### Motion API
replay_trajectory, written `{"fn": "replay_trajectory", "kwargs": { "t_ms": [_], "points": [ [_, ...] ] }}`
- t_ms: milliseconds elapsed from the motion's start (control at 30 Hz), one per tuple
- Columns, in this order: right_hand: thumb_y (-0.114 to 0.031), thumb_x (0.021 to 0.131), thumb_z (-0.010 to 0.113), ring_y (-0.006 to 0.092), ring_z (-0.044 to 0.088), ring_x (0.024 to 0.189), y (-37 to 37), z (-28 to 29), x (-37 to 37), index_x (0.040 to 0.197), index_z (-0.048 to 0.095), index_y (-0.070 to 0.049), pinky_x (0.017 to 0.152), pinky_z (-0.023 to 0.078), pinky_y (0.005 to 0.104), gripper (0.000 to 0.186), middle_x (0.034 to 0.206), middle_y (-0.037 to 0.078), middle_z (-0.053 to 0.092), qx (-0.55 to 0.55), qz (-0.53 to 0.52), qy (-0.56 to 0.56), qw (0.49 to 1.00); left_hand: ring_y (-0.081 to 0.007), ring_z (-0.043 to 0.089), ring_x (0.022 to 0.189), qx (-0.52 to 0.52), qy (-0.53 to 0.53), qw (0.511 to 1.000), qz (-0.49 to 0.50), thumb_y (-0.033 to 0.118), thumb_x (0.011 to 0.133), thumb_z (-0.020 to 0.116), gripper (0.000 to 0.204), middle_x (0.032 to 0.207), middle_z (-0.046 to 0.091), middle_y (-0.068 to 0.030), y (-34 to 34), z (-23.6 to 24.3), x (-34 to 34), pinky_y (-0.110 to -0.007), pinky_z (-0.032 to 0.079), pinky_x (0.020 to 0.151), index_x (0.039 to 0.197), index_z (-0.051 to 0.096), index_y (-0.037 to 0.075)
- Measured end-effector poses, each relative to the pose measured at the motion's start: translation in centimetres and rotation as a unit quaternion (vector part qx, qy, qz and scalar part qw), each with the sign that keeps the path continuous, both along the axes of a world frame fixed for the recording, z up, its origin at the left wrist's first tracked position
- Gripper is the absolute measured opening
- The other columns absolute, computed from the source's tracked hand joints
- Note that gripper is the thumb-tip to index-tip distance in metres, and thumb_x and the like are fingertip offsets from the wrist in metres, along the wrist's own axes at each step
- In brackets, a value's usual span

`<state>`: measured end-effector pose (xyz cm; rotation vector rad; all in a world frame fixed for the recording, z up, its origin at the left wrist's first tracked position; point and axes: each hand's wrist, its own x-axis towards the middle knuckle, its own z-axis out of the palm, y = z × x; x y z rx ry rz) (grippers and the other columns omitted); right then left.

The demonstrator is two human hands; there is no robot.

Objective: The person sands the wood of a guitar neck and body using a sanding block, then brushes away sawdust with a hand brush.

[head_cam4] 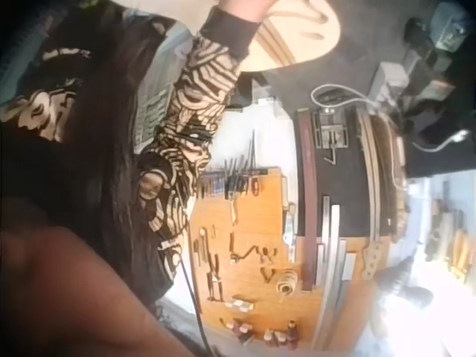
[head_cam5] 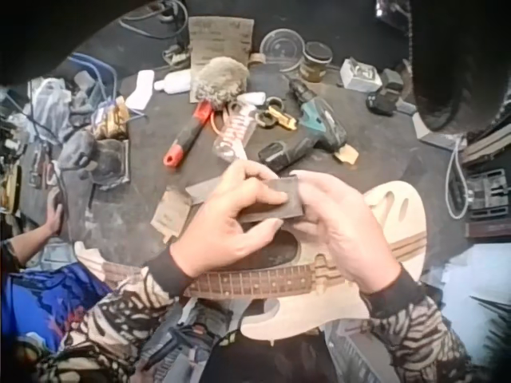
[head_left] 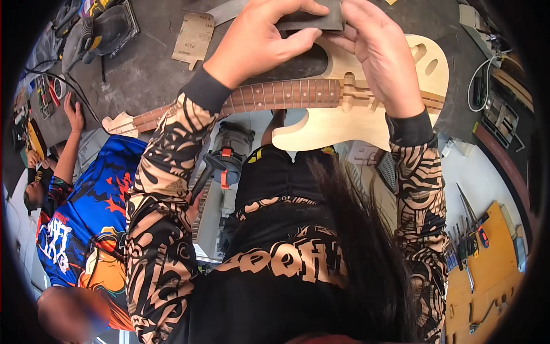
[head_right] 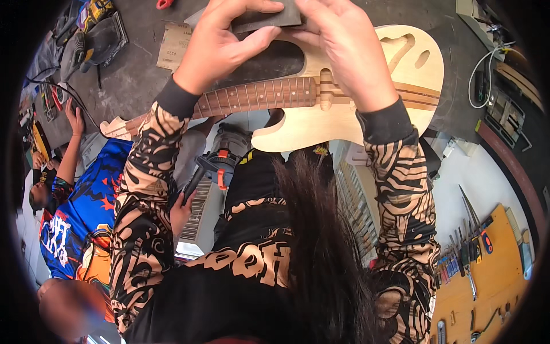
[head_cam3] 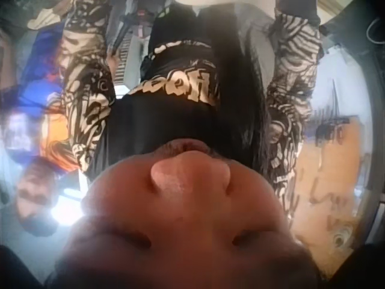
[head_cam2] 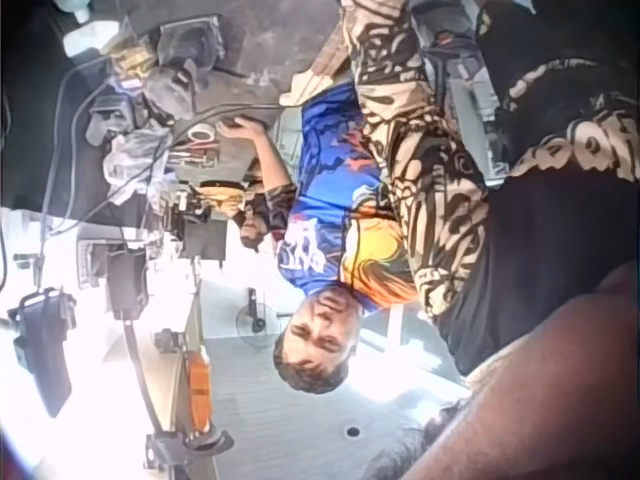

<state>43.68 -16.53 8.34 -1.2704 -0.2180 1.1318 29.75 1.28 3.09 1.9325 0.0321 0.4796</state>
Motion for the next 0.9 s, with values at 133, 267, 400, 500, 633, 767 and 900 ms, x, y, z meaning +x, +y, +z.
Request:
{"fn": "replay_trajectory", "kwargs": {
  "t_ms": [133, 267, 400, 500, 633, 767, 900],
  "points": [
    [-0.009, 0.115, 0.061, 0.0175, 0.074, 0.114, 0.6, -2.8, 0.8, 0.144, 0.064, 0.009, 0.099, 0.062, 0.0306, 0.035, 0.128, 0.011, 0.076, -0.013, 0.015, -0.082, 0.996, -0.0435, 0.063, 0.123, 0.168, 0.002, 0.986, 0.006, 0.014, 0.088, 0.086, 0.04, 0.134, 0.059, -0.0228, -0.4, -0.2, 0.7, -0.047, 0.054, 0.106, 0.123, 0.07, 0.004],
    [-0.007, 0.113, 0.06, 0.0161, 0.074, 0.109, 0.4, -4.0, 0.9, 0.142, 0.065, 0.009, 0.095, 0.062, 0.0297, 0.033, 0.121, 0.009, 0.077, -0.066, -0.007, -0.174, 0.983, -0.0398, 0.063, 0.121, 0.286, 0.035, 0.957, 0.029, 0.025, 0.088, 0.086, 0.044, 0.132, 0.062, -0.0188, -1.6, 0.5, 1.3, -0.048, 0.05, 0.102, 0.123, 0.065, 0.008],
    [-0.007, 0.114, 0.06, 0.0153, 0.074, 0.108, 0.4, -3.6, 0.8, 0.142, 0.066, 0.009, 0.094, 0.061, 0.0281, 0.033, 0.12, 0.009, 0.077, -0.098, -0.003, -0.178, 0.979, -0.0393, 0.06, 0.123, 0.345, 0.032, 0.937, 0.038, 0.026, 0.091, 0.084, 0.049, 0.131, 0.061, -0.0183, -2.3, 0.3, 1.6, -0.047, 0.047, 0.102, 0.129, 0.059, 0.006],
    [-0.01, 0.113, 0.064, 0.0133, 0.073, 0.111, 0.5, -2.7, 0.2, 0.142, 0.066, 0.009, 0.093, 0.06, 0.0259, 0.034, 0.126, 0.008, 0.076, -0.081, 0.005, -0.143, 0.986, -0.039, 0.06, 0.124, 0.232, 0.012, 0.972, 0.032, 0.025, 0.092, 0.083, 0.048, 0.127, 0.061, -0.0177, -2.4, -0.7, 1.6, -0.048, 0.047, 0.102, 0.129, 0.059, 0.006],
    [-0.021, 0.113, 0.065, 0.026, 0.073, 0.115, 0.5, -1.5, 0.1, 0.137, 0.065, 0.002, 0.103, 0.058, 0.0425, 0.033, 0.123, 0.011, 0.074, 0.026, -0.05, -0.02, 0.998, -0.0407, 0.06, 0.119, 0.048, 0.011, 0.995, 0.089, 0.019, 0.095, 0.079, 0.043, 0.122, 0.061, -0.0183, -2.1, -2.0, 1.4, -0.049, 0.048, 0.103, 0.129, 0.059, 0.003],
    [-0.02, 0.118, 0.063, 0.0237, 0.075, 0.119, 0.0, -3.3, -0.6, 0.141, 0.058, 0.005, 0.107, 0.064, 0.0415, 0.035, 0.138, 0.018, 0.07, 0.049, -0.018, -0.015, 0.999, -0.0238, 0.059, 0.132, -0.187, 0.023, 0.98, 0.064, 0.017, 0.106, 0.076, 0.047, 0.136, 0.06, -0.0134, -2.7, -1.7, 0.6, -0.041, 0.046, 0.12, 0.14, 0.048, 0.002],
    [-0.019, 0.113, 0.071, 0.0172, 0.075, 0.109, -0.2, -2.1, -1.8, 0.14, 0.056, 0.004, 0.096, 0.063, 0.0332, 0.038, 0.119, 0.013, 0.076, 0.026, -0.009, -0.106, 0.994, -0.0218, 0.057, 0.132, -0.281, 0.052, 0.956, 0.072, 0.013, 0.106, 0.072, 0.043, 0.139, 0.057, -0.0136, -4.4, -1.2, -0.3, -0.038, 0.045, 0.12, 0.139, 0.047, 0.003]
  ]
}}
